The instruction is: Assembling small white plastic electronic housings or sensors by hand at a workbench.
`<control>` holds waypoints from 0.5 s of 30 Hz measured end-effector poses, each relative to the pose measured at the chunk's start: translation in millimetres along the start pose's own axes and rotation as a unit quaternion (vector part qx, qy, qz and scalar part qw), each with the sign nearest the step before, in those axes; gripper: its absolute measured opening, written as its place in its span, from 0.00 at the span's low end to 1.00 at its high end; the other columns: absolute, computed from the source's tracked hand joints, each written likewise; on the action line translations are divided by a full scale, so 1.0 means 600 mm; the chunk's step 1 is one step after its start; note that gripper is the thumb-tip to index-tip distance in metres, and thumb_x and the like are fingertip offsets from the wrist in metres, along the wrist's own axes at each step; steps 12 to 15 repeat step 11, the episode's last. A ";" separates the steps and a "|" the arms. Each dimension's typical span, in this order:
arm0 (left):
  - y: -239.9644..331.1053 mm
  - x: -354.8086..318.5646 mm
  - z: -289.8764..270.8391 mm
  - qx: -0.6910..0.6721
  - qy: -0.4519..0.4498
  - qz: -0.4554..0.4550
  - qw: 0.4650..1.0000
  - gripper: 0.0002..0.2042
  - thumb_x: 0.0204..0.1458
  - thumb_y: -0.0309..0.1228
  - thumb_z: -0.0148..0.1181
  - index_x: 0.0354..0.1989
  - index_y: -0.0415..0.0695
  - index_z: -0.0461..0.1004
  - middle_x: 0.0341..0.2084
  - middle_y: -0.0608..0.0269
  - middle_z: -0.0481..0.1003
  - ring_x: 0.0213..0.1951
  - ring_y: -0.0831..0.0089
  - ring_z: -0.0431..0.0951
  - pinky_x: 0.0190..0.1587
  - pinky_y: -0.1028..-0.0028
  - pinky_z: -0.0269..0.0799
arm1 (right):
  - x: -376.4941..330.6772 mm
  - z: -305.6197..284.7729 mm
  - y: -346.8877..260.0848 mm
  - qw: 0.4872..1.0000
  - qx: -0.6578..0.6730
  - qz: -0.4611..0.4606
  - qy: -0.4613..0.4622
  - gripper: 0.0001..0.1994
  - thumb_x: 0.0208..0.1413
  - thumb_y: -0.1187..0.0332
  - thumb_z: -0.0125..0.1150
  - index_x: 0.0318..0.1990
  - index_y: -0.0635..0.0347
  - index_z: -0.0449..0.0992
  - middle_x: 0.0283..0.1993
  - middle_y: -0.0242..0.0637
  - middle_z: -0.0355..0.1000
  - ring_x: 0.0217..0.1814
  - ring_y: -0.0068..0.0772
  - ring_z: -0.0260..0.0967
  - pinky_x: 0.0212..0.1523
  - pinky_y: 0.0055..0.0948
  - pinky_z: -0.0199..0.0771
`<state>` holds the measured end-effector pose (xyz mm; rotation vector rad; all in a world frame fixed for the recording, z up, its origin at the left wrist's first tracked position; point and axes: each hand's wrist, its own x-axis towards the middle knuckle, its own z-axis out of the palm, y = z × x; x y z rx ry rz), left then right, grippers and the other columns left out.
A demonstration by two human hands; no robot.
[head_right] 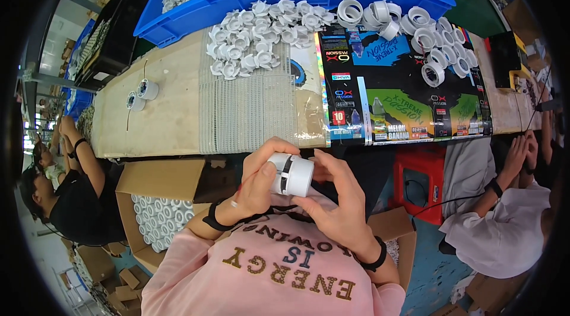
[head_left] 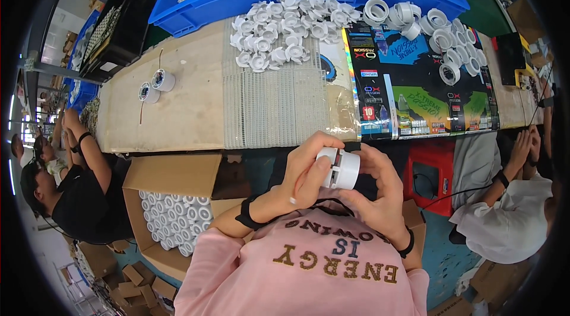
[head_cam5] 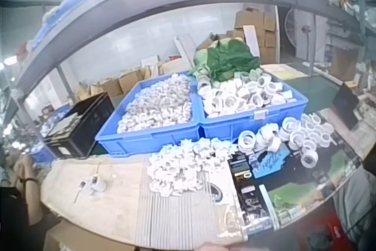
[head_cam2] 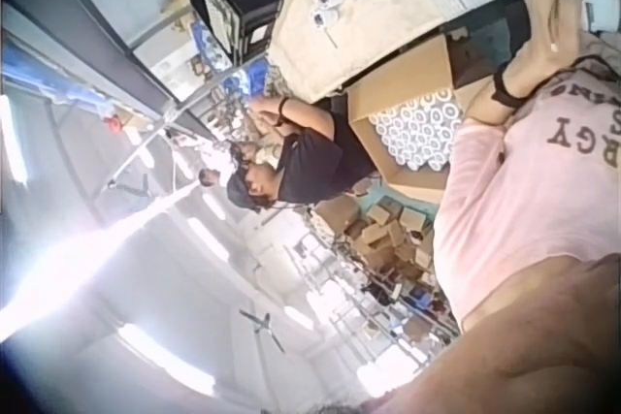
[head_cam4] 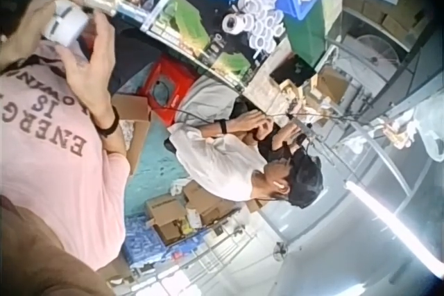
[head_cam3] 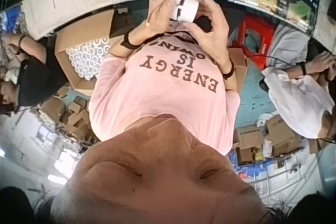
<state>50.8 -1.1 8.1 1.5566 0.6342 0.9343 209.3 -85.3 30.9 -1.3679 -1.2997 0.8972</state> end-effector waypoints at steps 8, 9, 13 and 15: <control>0.013 -0.002 0.001 0.075 0.037 0.020 0.996 0.23 0.60 0.42 0.34 0.37 0.33 0.72 0.27 0.55 0.76 0.27 0.72 0.76 0.29 0.76 0.69 | -0.001 0.010 0.006 0.999 -0.004 -0.041 -0.014 0.31 0.37 0.74 0.74 0.52 0.68 0.67 0.47 0.47 0.68 0.45 0.38 0.72 0.46 0.29 0.75; 0.018 -0.002 0.000 0.090 0.039 0.029 0.995 0.24 0.60 0.42 0.34 0.37 0.33 0.72 0.27 0.54 0.76 0.27 0.71 0.77 0.29 0.76 0.69 | -0.001 0.009 0.007 0.999 -0.003 -0.041 -0.014 0.31 0.37 0.74 0.74 0.52 0.68 0.67 0.47 0.47 0.68 0.45 0.38 0.72 0.46 0.29 0.75; 0.020 -0.005 0.000 0.108 0.048 0.039 0.992 0.25 0.59 0.43 0.33 0.37 0.34 0.72 0.28 0.53 0.76 0.28 0.69 0.78 0.29 0.77 0.70 | 0.001 0.005 0.009 0.996 -0.026 -0.065 -0.046 0.31 0.37 0.73 0.74 0.52 0.68 0.67 0.49 0.48 0.67 0.46 0.40 0.72 0.47 0.30 0.75; 0.020 -0.005 0.000 0.108 0.048 0.039 0.992 0.25 0.59 0.43 0.33 0.37 0.34 0.72 0.28 0.53 0.76 0.28 0.69 0.78 0.29 0.77 0.70 | 0.001 0.005 0.009 0.996 -0.026 -0.065 -0.046 0.31 0.37 0.73 0.74 0.52 0.68 0.67 0.49 0.48 0.67 0.46 0.40 0.72 0.47 0.30 0.75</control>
